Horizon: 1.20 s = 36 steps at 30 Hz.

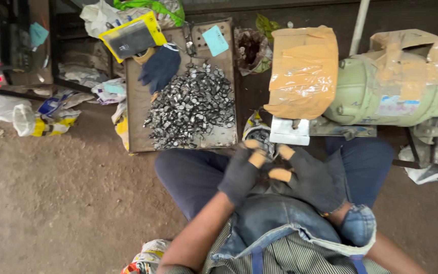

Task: The person sits on the floor at a bench grinder and grinds small metal pieces, holding each piece by hand against the spinning wheel with sparks flying. Finished pieces are placed on a tray that accumulates a large pile of ground metal parts, and pieces are picked one at a time from a container.

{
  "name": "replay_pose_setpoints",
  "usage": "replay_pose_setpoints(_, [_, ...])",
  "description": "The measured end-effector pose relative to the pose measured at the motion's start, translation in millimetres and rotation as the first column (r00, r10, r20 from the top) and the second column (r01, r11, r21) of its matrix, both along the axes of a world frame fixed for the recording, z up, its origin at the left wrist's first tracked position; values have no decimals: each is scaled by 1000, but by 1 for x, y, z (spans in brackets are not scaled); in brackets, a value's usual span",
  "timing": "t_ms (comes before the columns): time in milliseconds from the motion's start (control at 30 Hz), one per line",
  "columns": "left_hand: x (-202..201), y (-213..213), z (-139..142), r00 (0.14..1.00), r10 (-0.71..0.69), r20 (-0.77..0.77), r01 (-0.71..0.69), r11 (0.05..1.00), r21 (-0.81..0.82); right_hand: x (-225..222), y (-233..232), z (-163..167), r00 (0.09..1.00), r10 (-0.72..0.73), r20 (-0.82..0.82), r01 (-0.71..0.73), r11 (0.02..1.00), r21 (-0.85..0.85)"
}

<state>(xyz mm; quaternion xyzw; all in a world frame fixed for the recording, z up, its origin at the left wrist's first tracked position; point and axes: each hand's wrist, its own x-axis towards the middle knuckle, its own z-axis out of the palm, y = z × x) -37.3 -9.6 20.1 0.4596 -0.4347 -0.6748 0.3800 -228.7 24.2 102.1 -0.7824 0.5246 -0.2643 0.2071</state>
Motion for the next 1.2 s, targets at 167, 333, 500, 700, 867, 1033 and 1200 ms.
replay_pose_setpoints(167, [-30, -8, 30, 983, -64, 171, 113, 950, -290, -16, -4, 9, 988, -152, -5, 152, 987, 53])
replay_pose_setpoints(333, [-32, -53, 40, 838, 151, 524, 280, 706, -651, -32, -24, -24, 933, -359, -2, 359, 933, 26])
replay_pose_setpoints(500, [-33, -76, 34, 781, 103, 616, 449, 592, -669, -37, -26, -41, 911, -412, -21, 413, 910, 28])
replay_pose_setpoints(700, [-36, -97, 19, 768, -89, 634, 552, 596, -584, -39, -36, -43, 917, -400, 12, 400, 917, -3])
replay_pose_setpoints(867, [-39, -109, 8, 784, -116, 610, 576, 501, -646, -45, -43, -37, 939, -344, 20, 342, 938, 66])
replay_pose_setpoints(1033, [-38, -110, -2, 775, -182, 605, 605, 488, -629, -45, -47, -31, 938, -341, 64, 337, 939, 65])
replay_pose_setpoints(1200, [-32, -107, -6, 793, -169, 585, 578, 510, -637, -43, -52, -34, 954, -277, 113, 271, 960, 69])
